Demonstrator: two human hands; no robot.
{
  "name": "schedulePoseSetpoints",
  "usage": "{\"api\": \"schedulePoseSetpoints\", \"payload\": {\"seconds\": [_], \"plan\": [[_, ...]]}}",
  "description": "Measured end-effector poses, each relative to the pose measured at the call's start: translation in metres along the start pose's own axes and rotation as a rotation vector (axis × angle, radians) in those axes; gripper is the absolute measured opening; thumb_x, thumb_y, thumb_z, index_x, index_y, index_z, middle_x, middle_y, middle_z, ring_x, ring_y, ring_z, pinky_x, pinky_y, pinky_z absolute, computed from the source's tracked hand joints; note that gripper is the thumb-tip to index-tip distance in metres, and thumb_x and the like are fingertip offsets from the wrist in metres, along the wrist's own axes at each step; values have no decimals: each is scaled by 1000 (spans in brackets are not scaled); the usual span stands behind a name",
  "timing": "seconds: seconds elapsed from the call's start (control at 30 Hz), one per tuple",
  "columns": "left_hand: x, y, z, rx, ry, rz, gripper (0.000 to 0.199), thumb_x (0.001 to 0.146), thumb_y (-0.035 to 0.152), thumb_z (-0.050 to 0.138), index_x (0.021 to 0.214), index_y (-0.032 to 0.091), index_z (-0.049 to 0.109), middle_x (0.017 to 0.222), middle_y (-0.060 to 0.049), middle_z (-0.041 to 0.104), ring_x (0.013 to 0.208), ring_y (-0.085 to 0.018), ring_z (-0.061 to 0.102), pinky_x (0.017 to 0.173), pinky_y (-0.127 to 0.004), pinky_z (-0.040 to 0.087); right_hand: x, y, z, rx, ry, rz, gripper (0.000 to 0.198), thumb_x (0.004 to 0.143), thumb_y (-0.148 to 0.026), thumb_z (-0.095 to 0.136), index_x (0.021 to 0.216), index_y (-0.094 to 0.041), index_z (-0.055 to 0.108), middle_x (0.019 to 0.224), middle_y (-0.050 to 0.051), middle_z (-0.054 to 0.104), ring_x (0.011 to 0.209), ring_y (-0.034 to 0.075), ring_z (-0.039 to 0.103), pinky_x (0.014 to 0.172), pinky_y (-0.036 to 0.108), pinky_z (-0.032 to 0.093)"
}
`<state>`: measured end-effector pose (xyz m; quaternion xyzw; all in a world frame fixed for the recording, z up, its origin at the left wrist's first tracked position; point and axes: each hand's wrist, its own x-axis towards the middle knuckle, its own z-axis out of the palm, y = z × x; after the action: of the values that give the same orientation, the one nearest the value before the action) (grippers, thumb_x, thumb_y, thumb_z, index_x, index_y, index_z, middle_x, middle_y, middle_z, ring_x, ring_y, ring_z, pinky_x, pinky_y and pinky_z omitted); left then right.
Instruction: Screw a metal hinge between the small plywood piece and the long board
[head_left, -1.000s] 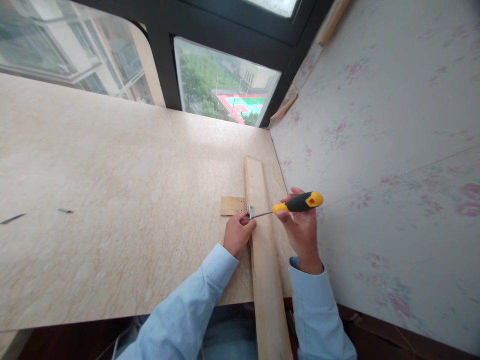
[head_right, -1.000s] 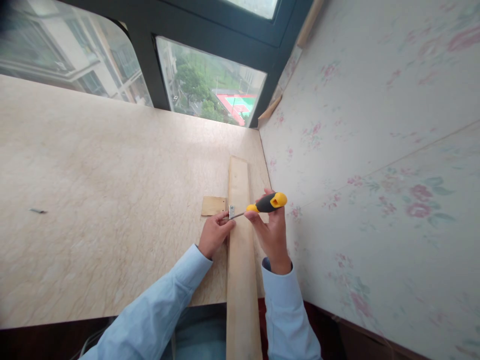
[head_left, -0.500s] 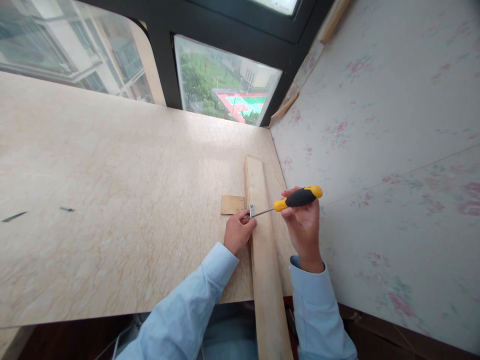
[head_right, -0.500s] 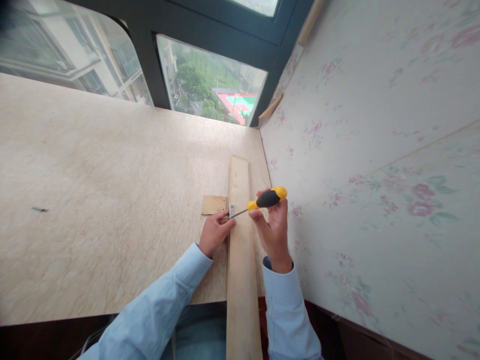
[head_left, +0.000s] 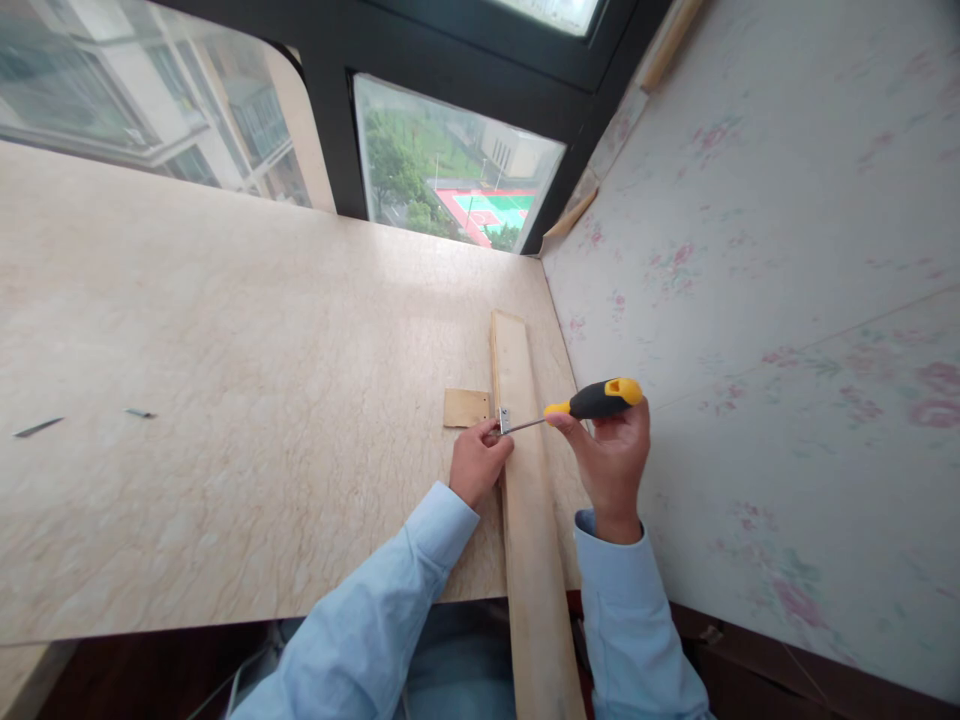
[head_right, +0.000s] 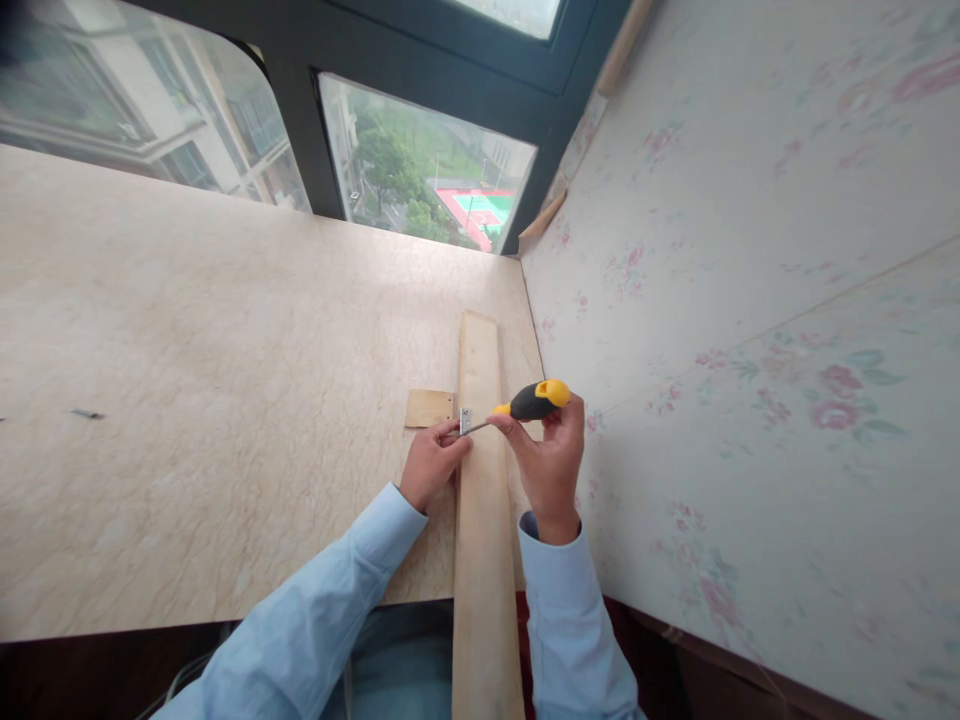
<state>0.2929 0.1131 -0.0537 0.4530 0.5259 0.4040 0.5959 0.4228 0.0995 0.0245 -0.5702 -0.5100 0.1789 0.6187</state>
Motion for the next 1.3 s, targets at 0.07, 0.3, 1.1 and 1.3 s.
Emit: {"api": "schedulePoseSetpoints", "payload": {"seconds": [0.07,0.3,1.1,1.3], "plan": [[0,-1,0,5,3,-7,36,71,19,60,103,11,73,71,-2,72,70,-18,66,69,-27,51,-1,-1,0,9,-53,25,46,66,-38,83,96,-23,52,92,1,60,85,17,63,85,38,55],[1,-3,2,-12,13,-15,35,72,20,61,104,12,73,78,-5,75,75,-19,67,69,-28,52,3,-21,-8,265,-269,74,54,84,-46,65,131,-32,43,147,7,44,137,25,41,108,52,40],[-1,5,1,48,25,-2,31,74,15,58,101,11,73,82,-6,75,75,-20,68,69,-27,50,5,-51,-17,224,-381,73,51,85,-39,65,132,-34,45,139,6,52,129,26,50,106,53,42],[-2,9,0,53,18,4,31,74,13,54,99,12,74,80,-4,75,73,-19,66,69,-27,49,16,-35,-22,-125,-126,-49,43,63,-39,86,95,-24,61,93,2,63,86,21,64,84,42,55]]}}
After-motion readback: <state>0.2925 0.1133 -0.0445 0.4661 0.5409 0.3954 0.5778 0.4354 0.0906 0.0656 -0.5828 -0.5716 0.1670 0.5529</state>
